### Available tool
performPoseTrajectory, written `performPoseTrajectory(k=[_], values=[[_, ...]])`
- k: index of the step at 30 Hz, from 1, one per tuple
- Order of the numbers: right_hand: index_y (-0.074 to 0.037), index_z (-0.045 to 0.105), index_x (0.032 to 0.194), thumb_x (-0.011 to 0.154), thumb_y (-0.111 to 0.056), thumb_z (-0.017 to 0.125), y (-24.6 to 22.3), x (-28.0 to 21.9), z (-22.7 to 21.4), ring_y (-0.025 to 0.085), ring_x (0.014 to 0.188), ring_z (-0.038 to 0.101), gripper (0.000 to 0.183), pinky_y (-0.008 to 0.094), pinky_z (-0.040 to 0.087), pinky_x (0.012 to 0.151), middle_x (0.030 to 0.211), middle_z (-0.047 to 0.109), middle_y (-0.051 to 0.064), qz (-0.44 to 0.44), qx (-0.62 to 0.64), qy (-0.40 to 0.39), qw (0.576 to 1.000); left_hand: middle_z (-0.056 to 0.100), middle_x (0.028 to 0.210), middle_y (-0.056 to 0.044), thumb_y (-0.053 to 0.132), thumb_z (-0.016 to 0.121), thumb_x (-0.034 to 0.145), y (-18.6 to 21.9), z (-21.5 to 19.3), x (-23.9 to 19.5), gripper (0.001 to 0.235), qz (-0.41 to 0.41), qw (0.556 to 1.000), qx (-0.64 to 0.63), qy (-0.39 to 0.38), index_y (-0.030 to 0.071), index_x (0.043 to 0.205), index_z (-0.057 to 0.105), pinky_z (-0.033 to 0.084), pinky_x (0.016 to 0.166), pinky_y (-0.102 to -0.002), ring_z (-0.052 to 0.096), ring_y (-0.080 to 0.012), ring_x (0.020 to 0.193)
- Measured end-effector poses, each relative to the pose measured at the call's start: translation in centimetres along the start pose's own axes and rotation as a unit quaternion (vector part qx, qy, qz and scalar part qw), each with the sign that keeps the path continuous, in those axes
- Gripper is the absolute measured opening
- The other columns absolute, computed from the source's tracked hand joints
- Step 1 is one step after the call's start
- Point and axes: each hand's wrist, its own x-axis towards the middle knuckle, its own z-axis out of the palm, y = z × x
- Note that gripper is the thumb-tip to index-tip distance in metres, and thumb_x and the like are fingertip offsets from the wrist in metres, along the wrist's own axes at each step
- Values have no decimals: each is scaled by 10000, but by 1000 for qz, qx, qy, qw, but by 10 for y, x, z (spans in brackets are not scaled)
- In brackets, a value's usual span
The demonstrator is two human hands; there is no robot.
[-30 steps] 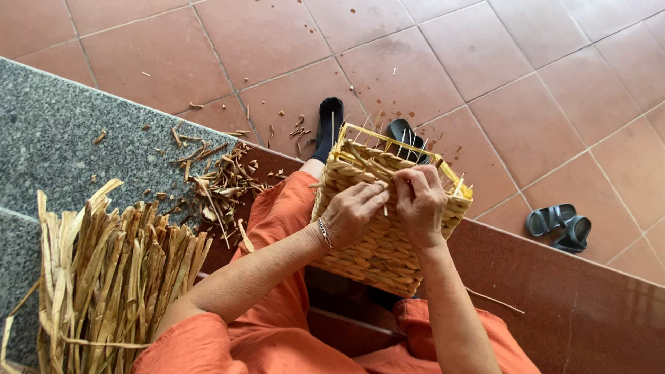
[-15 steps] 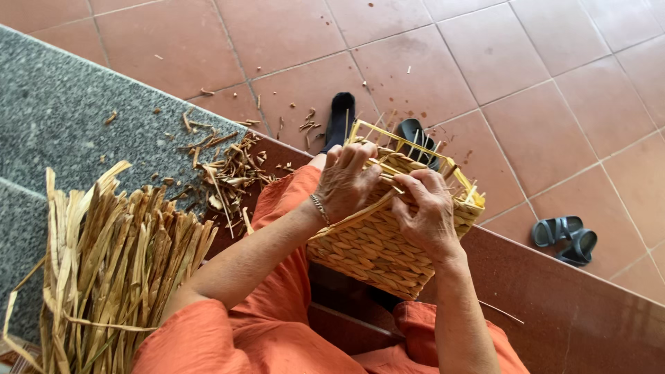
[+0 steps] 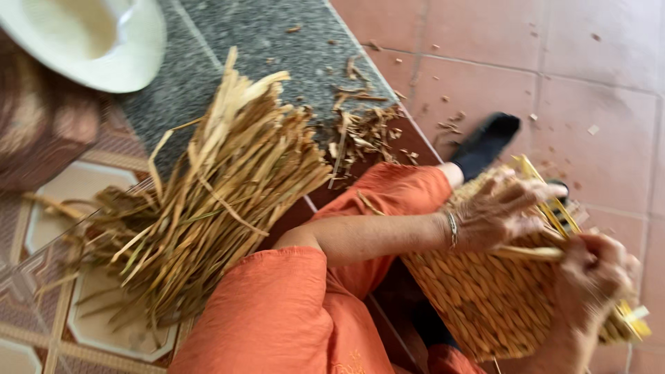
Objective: The person weaves a rectangular basket using dried palm leaves, interlacing them through a yellow frame. They trim the excess ends of the leaves with scissors to finish the edges.
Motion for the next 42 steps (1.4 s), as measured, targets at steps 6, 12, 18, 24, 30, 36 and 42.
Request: performPoseTrajectory(k=[6,12,18,24,30,36,42], values=[[65,600,1070,1127,-32,648,18,0,9,142,886,595,122,284,519,799,1007,639,98,30,101,-30,994,662,1190,-55,74,656,937,-98,-111,-70,144,33,994,106,-10,131,1057,710,427,980,-425,590,-186,1093],[48,622,1090,1117,-47,664,14,-7,11,122,865,593,107,284,521,792,1002,645,71,58,145,-16,988,728,887,-92,129,736,926,-227,-281,-141,47,-185,902,378,-91,83,926,746,545,757,-361,643,-221,844],[10,693,1111,1039,-47,694,9,-15,9,152,911,592,92,281,543,809,1048,655,94,-29,23,40,999,686,991,-79,213,781,859,-256,-284,-142,109,-277,798,503,-183,108,840,758,475,857,-436,605,-234,1009],[-43,704,1059,1039,-91,822,-54,-16,-11,257,972,655,129,377,534,869,1027,690,94,-172,-129,170,962,737,893,-48,209,704,970,-219,-261,-80,131,-463,881,58,-73,126,1050,767,542,718,-365,672,-204,835],[-59,734,1046,1083,-165,832,-85,-22,-27,217,889,674,149,356,552,817,985,706,71,26,27,111,993,734,1021,-83,144,687,1053,-102,-180,26,134,-40,996,-22,-70,68,1159,719,599,773,-322,720,-205,907],[-80,698,1023,990,-93,797,-104,-22,-34,206,931,711,105,342,573,836,1069,764,50,-48,6,136,989,601,993,-103,152,702,1001,2,-71,56,232,125,972,-123,-153,18,1190,688,522,841,-412,603,-270,959],[-68,650,998,937,-35,755,-101,-29,-33,253,1051,710,126,374,573,928,1213,734,75,-104,-10,146,984,602,925,-69,254,735,926,14,-11,39,159,95,973,-62,-202,102,942,693,463,895,-425,600,-258,973]])
